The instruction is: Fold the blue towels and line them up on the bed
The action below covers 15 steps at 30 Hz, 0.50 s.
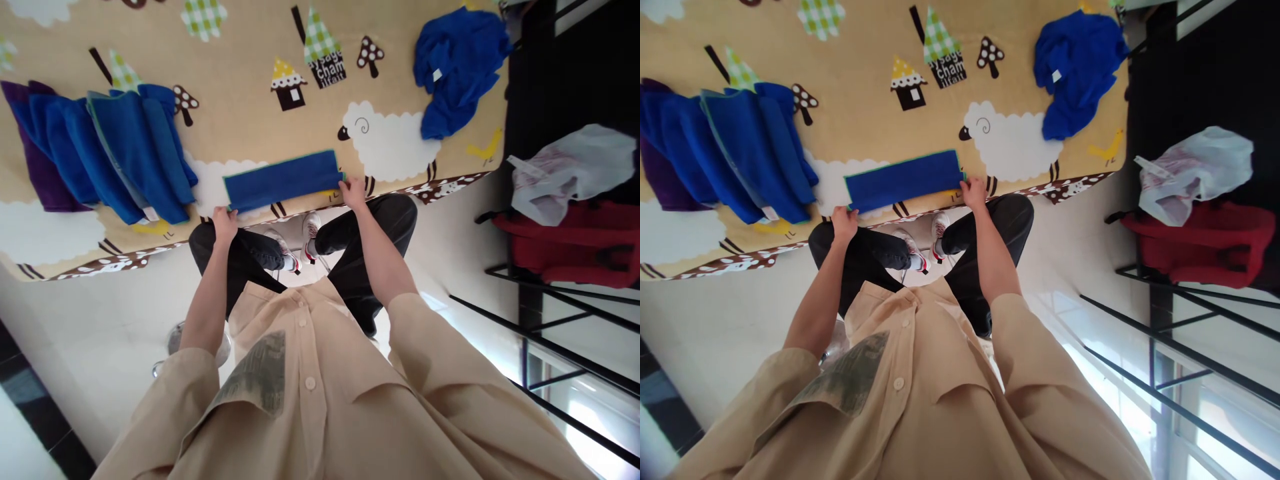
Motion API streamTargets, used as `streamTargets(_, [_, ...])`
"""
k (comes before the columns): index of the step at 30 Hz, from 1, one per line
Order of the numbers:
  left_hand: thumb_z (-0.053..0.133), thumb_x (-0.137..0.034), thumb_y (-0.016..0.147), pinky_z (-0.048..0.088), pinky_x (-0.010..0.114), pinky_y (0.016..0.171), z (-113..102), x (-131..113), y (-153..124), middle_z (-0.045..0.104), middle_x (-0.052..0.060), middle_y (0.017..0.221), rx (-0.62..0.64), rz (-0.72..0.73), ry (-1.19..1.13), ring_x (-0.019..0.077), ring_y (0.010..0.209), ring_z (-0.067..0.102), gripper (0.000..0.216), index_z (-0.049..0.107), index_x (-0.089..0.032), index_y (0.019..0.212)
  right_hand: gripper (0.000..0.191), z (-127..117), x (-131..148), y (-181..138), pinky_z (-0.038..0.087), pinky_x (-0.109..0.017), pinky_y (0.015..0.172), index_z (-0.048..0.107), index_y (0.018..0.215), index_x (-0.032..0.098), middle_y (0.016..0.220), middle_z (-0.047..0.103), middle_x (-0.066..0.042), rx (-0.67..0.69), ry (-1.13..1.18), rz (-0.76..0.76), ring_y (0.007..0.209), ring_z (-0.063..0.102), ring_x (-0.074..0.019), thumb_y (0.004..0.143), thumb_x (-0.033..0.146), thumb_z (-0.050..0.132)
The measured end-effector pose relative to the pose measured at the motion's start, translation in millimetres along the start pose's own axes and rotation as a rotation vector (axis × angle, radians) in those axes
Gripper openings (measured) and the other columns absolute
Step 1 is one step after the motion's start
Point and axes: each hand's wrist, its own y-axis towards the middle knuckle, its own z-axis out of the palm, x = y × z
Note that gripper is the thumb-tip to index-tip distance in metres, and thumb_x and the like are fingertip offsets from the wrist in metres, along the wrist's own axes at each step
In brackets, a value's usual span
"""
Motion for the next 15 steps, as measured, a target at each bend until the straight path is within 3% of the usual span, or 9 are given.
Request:
streamTargets(3, [0.053,-0.028,0.094,0.042,0.055,0.12,2.9,3.7,3.3,0.063,0.018,0.102,-0.011,-0.026,-0.008,0.0365,0.121,0.06,0.017,0.051,-0.023,0.078,0.062,3.0,1.7,2.1,0.043,-0.058,0.114,0.072,0.118,0.013,0.135,0.062,-0.024,0.025,0.021,0.135,0.135,0.049,-0.0365,0.111,0.058,0.03])
streamTargets(9, [0.041,-0.031,0.099,0.04,0.056,0.122,6.8,5.5,6.2,0.066,0.023,0.108,0.031,-0.028,0.052,0.0379,0.125,0.061,0.029,0.062,-0.018,0.085,0.073,2.6,2.2,1.6,0.041,-0.066,0.115,0.074,0.115,0.01,0.135,0.062,-0.027,-0.01,0.112,0.145,0.138,0.047,-0.0405,0.109,0.065,0.026])
streamTargets(15, [0.043,-0.029,0.1,0.041,0.057,0.121,7.1,2.6,5.5,0.067,0.027,0.108,0.029,-0.021,0.063,0.0397,0.127,0.061,0.03,0.064,-0.016,0.084,0.066,-5.0,8.4,-2.6,0.042,-0.062,0.117,0.075,0.114,0.008,0.137,0.062,-0.028,0.006,0.078,0.178,0.139,0.049,-0.0402,0.111,0.056,0.03])
